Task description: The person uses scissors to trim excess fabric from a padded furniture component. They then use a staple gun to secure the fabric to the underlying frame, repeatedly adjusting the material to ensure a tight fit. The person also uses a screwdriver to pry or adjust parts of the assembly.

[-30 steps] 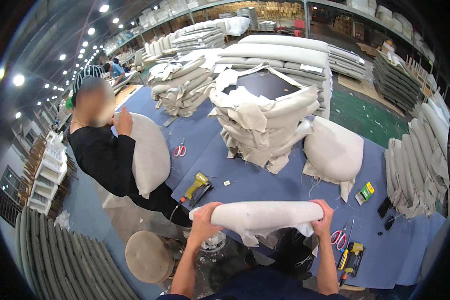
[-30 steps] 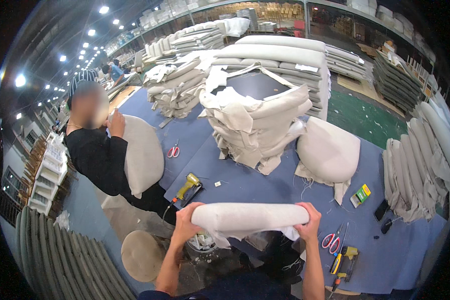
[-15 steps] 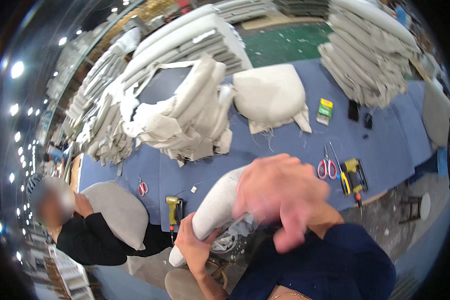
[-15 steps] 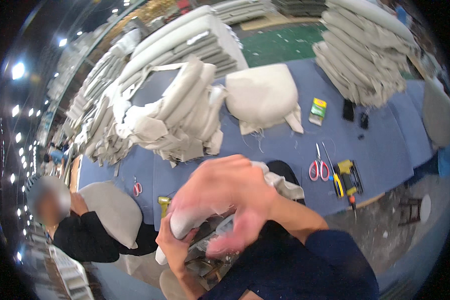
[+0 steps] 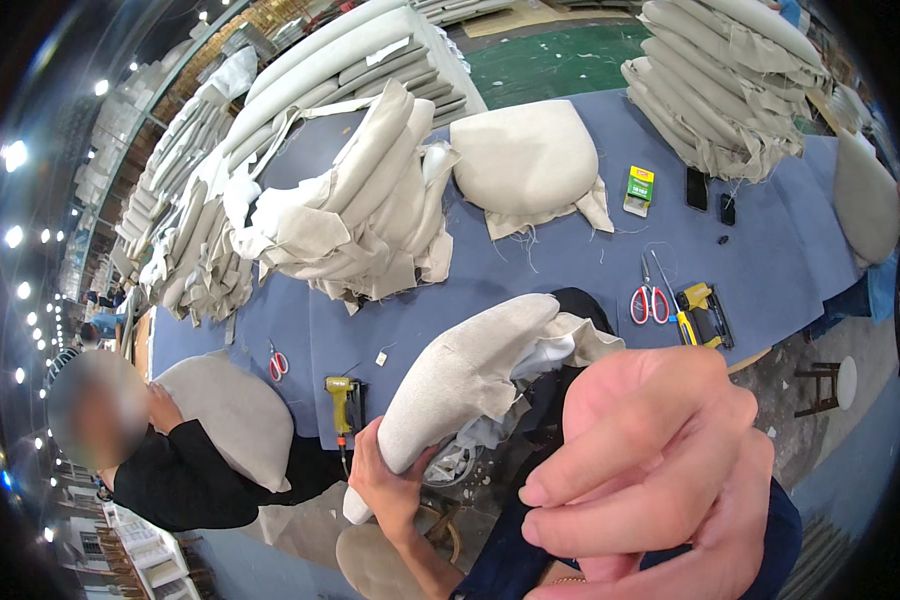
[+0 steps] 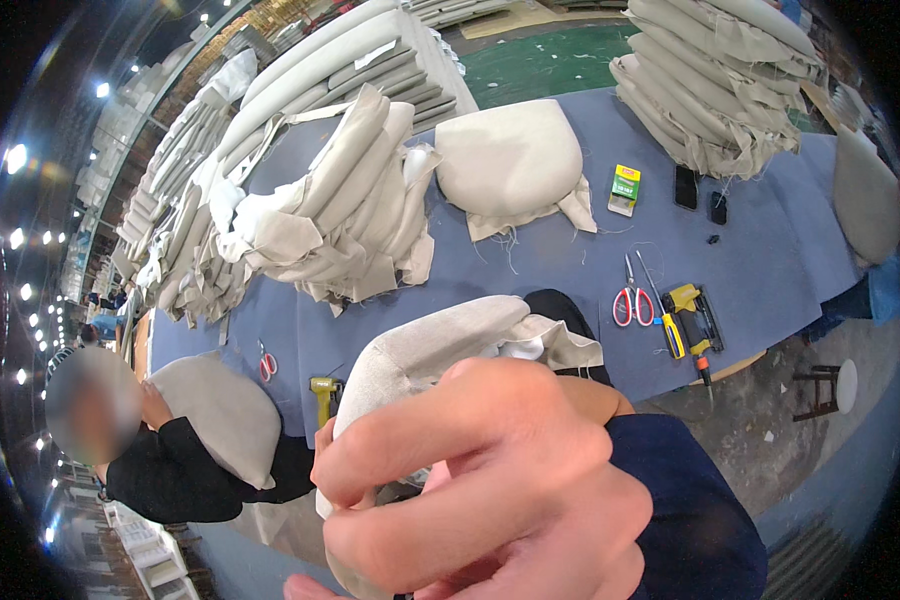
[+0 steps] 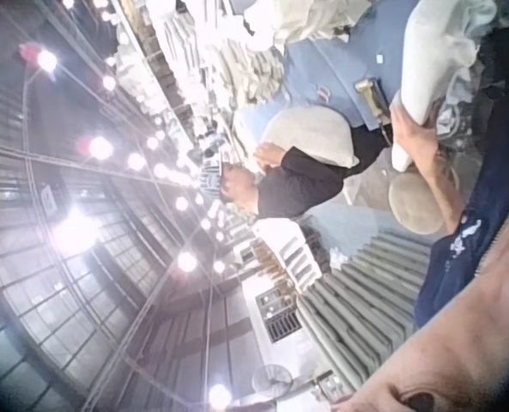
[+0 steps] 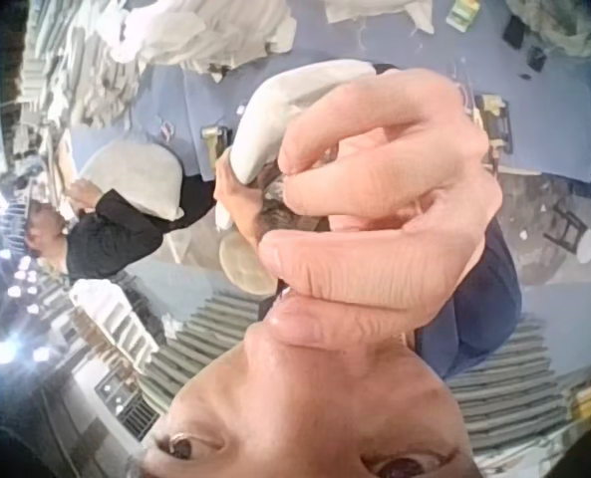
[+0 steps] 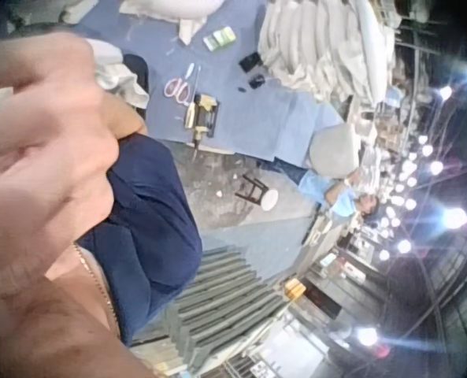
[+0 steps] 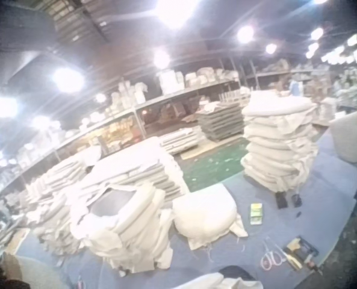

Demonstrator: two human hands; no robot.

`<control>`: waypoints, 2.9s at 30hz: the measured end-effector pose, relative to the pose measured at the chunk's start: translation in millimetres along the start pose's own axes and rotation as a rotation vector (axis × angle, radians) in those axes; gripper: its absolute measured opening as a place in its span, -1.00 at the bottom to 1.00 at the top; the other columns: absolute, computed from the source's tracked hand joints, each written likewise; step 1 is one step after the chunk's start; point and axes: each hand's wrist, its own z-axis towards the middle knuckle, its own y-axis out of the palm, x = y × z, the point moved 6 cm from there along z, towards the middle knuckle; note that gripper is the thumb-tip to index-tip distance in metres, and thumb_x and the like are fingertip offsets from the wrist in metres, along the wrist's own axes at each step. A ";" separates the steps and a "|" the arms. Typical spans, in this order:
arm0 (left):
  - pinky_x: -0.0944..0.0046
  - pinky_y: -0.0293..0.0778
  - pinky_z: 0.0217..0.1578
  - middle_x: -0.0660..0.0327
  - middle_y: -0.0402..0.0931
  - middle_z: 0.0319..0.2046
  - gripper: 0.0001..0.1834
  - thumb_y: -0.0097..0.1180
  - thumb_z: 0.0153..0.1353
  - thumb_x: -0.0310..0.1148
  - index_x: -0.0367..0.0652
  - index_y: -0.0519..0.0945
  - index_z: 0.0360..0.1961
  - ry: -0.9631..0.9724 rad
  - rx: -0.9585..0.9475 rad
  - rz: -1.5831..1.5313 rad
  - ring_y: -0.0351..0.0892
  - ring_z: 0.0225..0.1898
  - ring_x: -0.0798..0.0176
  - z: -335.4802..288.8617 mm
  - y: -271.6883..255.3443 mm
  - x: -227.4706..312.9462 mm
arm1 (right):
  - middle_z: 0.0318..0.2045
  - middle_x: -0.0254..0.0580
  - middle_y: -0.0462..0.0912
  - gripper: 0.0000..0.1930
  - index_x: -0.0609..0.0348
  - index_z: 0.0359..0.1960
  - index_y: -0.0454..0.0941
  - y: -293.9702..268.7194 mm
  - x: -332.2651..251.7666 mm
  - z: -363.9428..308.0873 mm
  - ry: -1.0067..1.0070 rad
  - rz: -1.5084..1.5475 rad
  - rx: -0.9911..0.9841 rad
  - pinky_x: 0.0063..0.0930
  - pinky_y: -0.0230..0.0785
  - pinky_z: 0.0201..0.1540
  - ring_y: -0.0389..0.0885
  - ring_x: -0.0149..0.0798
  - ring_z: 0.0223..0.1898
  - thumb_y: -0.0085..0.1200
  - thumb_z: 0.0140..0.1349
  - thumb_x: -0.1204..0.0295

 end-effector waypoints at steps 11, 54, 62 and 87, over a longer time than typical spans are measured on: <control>0.03 0.51 -0.09 0.03 0.61 -0.12 -0.21 0.63 -0.32 -0.28 -0.23 0.56 0.03 -0.006 0.027 -0.035 0.64 -0.14 -0.12 -5.7 0.1 -14.1 | -0.44 -0.21 0.67 -0.84 0.14 -0.34 0.70 8.5 -2.9 -13.6 0.461 0.072 0.269 -0.32 0.51 -0.49 0.60 -0.26 -0.53 0.26 -0.03 0.54; -0.28 0.31 0.17 0.09 0.66 -0.49 -0.68 0.34 -0.34 -0.29 -0.17 0.66 -0.46 0.504 -0.518 -1.100 0.69 -0.27 -0.07 91.0 52.6 78.0 | -0.51 -0.19 0.57 -0.75 0.18 -0.31 0.63 27.6 -45.7 -178.2 1.369 0.021 0.203 -0.31 0.34 -0.48 0.56 -0.11 -0.52 0.42 0.01 0.41; -0.34 0.27 0.22 0.10 0.67 -0.47 -0.71 0.35 -0.27 -0.32 -0.15 0.66 -0.44 0.546 -0.525 -1.063 0.70 -0.25 -0.07 85.3 46.2 82.3 | -0.50 -0.14 0.58 -0.79 0.21 -0.35 0.61 27.6 -40.4 -177.3 1.429 0.108 0.226 -0.31 0.35 -0.47 0.55 -0.09 -0.50 0.40 0.06 0.44; -0.63 0.27 0.16 0.13 0.62 -0.41 -0.78 0.29 -0.17 -0.53 -0.16 0.58 -0.42 0.563 -0.450 -0.940 0.72 -0.27 -0.07 70.7 21.8 78.5 | -0.45 -0.21 0.65 -0.78 0.29 -0.34 0.70 39.5 -44.6 -179.9 1.235 -0.059 0.236 -0.44 0.39 -0.51 0.55 -0.22 -0.45 0.47 -0.02 0.52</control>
